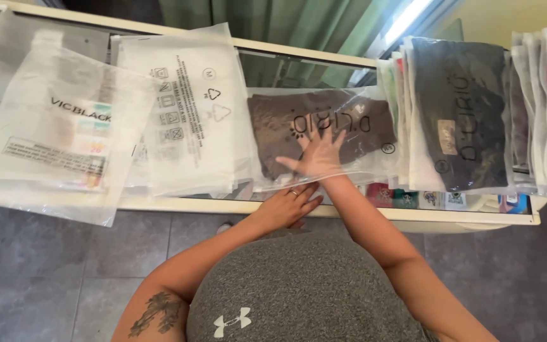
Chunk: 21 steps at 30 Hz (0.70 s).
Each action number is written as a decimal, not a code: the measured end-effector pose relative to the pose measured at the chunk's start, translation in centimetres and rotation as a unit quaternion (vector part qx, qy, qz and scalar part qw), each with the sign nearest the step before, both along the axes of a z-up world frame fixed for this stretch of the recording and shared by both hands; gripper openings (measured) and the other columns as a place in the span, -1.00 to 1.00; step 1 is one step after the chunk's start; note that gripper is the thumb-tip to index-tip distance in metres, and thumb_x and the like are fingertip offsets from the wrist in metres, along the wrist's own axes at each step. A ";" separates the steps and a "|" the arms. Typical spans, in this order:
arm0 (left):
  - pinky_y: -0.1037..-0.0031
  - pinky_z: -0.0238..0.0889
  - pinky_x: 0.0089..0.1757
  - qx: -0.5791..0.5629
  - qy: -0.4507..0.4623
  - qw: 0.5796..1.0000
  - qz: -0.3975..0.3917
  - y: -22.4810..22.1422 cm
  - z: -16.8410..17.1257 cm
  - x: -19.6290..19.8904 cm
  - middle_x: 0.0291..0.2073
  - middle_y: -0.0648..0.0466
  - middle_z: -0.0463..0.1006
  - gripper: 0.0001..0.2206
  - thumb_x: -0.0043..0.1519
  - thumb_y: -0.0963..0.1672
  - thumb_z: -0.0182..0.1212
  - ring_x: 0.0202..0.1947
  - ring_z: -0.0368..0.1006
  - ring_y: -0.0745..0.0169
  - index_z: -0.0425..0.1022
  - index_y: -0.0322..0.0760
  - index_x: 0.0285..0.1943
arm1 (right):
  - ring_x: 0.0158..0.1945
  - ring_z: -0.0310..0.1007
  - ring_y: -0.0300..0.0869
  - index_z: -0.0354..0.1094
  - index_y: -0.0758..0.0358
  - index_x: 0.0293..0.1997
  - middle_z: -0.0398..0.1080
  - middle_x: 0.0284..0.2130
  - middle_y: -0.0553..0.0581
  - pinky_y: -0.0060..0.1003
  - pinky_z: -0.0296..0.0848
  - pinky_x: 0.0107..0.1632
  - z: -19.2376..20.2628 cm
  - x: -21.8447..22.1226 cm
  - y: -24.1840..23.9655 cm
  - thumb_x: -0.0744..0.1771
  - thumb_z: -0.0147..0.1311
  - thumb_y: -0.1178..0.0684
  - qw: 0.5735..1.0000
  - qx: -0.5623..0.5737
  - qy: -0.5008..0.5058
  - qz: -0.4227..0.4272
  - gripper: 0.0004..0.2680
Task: The person is taking individual clothing items from a shelf, folding them, and placing them into clear plastic bags on a glass counter.
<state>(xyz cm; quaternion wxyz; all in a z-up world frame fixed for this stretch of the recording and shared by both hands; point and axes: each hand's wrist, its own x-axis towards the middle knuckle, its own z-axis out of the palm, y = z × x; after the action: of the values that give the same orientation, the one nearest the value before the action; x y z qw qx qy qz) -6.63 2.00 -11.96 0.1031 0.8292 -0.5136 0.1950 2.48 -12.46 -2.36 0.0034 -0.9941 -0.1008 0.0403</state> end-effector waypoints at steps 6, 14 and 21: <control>-0.11 0.10 0.22 0.003 0.013 1.000 0.008 0.5 1.9 0.0 0.31 -0.14 0.34 -0.14 -0.11 0.13 0.50 0.35 0.24 -0.18 0.28 -0.02 0.42 | 0.58 -0.42 0.36 -0.25 -0.23 0.63 -0.26 0.60 0.16 0.64 -0.32 0.31 -16.7 7.0 -0.8 0.25 -0.37 -0.78 0.997 -0.048 0.013 -0.067 -0.20; -0.22 -0.04 0.21 0.065 0.223 0.972 0.023 5.9 4.8 -0.4 0.51 0.05 0.13 -0.27 0.11 0.05 0.36 0.45 0.11 0.06 0.18 0.11 0.52 | 0.54 -0.44 0.45 -0.05 -0.04 0.57 -0.13 0.52 0.34 0.72 -0.47 0.28 -1.5 -2.5 -0.3 0.15 0.06 -0.71 0.997 0.049 0.002 -0.052 -0.11; -0.10 0.31 0.10 -0.080 0.444 0.890 -0.059 8.9 7.3 -0.4 0.07 0.00 0.63 -0.70 0.31 0.02 0.18 0.17 0.49 -0.12 0.57 -0.04 0.16 | 0.57 -0.57 0.35 -0.18 0.15 0.59 -0.30 0.54 0.39 0.63 -0.48 0.35 -0.9 -7.5 -1.4 0.31 -0.10 -0.57 0.998 0.056 0.016 -0.019 -0.23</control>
<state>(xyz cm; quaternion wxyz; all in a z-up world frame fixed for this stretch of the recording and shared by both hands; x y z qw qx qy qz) -7.07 10.90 -4.68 0.3976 0.7864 -0.4447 -0.1601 -5.04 -13.87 -3.25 0.0614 -0.9932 -0.0844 0.0507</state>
